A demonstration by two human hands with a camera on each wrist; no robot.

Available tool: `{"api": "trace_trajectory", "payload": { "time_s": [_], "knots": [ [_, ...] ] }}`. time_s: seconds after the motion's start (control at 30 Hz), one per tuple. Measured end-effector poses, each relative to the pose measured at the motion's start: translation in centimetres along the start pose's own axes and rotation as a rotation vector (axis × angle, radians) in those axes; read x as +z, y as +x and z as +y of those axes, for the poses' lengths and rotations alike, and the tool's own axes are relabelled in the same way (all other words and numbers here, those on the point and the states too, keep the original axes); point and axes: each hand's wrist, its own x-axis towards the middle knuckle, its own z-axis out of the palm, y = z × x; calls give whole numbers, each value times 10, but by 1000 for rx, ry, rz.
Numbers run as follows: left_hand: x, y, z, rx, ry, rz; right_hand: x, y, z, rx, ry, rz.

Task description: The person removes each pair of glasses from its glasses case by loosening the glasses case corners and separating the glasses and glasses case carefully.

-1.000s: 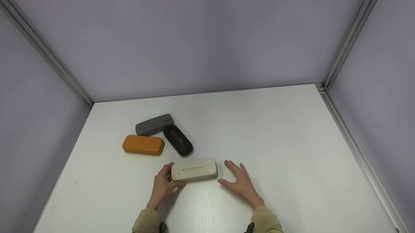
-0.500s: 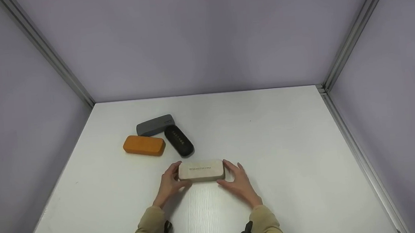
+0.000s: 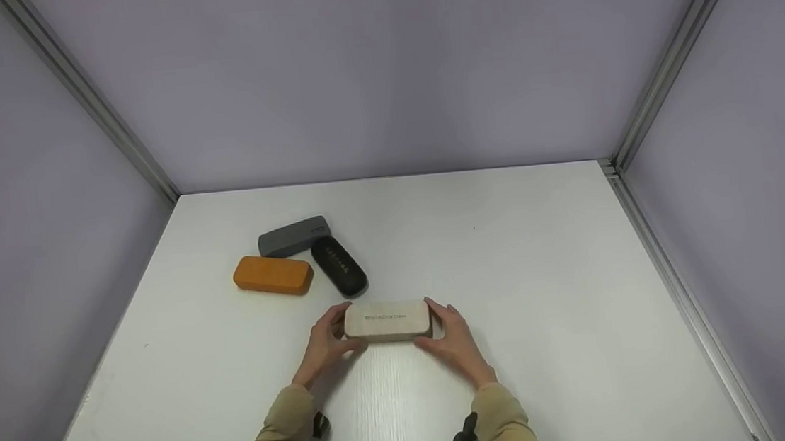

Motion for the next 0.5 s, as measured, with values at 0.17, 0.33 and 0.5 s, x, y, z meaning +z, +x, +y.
{"api": "trace_trajectory", "payload": {
  "time_s": [0.17, 0.33, 0.5],
  "knots": [
    [-4, 1, 0, -5, 29, -30, 1, 0, 1, -21, -22, 4],
    [-7, 3, -1, -10, 105, -94, 2, 0, 3, -47, -29, 15],
    [-11, 5, -2, -3, 217, -156, 2, -1, 5, -51, -61, 19]
  ]
}}
